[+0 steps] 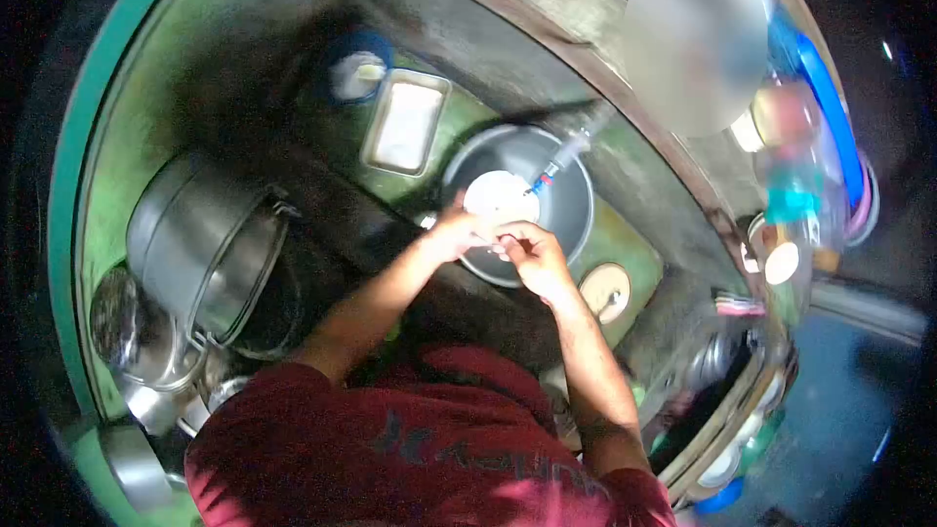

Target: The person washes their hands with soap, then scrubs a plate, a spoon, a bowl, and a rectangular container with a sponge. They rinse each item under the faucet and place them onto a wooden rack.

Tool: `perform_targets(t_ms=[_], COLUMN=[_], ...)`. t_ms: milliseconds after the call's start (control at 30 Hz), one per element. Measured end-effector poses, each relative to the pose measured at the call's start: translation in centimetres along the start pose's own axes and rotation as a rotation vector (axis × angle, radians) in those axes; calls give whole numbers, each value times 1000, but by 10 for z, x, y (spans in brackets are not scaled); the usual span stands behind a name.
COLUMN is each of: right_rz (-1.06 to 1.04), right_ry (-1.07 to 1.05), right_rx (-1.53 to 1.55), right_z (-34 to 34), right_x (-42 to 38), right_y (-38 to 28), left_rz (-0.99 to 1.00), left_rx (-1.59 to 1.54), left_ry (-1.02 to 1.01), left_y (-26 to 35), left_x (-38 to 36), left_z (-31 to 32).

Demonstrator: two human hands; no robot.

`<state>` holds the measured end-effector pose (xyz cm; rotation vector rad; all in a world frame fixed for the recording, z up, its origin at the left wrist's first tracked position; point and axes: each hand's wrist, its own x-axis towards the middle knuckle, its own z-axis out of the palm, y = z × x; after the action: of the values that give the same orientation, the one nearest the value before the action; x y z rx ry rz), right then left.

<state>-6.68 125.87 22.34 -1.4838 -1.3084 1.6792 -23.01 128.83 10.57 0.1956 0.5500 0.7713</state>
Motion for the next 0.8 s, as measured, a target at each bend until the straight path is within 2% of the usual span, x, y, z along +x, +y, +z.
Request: perform_targets(t_ms=[33,67,100,133,167,200,233,267,300,367,400,467,500,533,567,600,633,700,733,767,800], right_rz=[18,159,303,350,402,411,379,412,437,486,470,481,507,290,364,370,373,391,509,547,591], right_ry=[104,242,382,441,515,607,663,739,799,839,889,940,986,1068,1124,1179,1233,1394,1282,1180,1059], right_rx=[64,103,153,99,48,-71,-270,-248,-225,-277,-240,-208,-160,245,131,114,93,42,-102,-447,-366], right_z=[-20,-41,-60,-81,-97,-104,-107,-113,-116,-116,-114,-105,-106,-106,-111,-118,-125,-146,-157,-164,-171], right_x=[-27,-48,-74,-98,-126,-154,-180,-208,-235,-280,-298,-333,-349,-370,-384,-398,-412,-435,-442,-437,-429], right_y=[23,45,70,98,121,132,142,158,177,198,210,215,226,248,248,241,240,295,302,289,276], left_rz=[474,73,46,112,84,124,110,107,169,310,276,484,474,584,694,671,701,747,769,794,790], left_rx=[724,84,75,187,253,377,328,409,501,942,965,1514,1528,1664,1792,1808,1934,2125,2161,2198,2198], left_ry=[93,165,269,312,406,67,119,202,135,369,322,216,183,59,-61,-182,-109,-375,-419,-459,-449], left_y=[-16,-3,-8,-14,-9,-32,-25,2,0,-16,-26,-45,-60,-80,-96,-111,-135,-156,-169,-181,-193], left_x=[4,7,15,19,14,36,33,9,18,31,42,56,59,61,59,52,58,60,61,61,58], left_z=[-5,-1,-5,-5,2,-67,-71,3,8,36,38,38,58,79,104,139,144,169,176,183,191])
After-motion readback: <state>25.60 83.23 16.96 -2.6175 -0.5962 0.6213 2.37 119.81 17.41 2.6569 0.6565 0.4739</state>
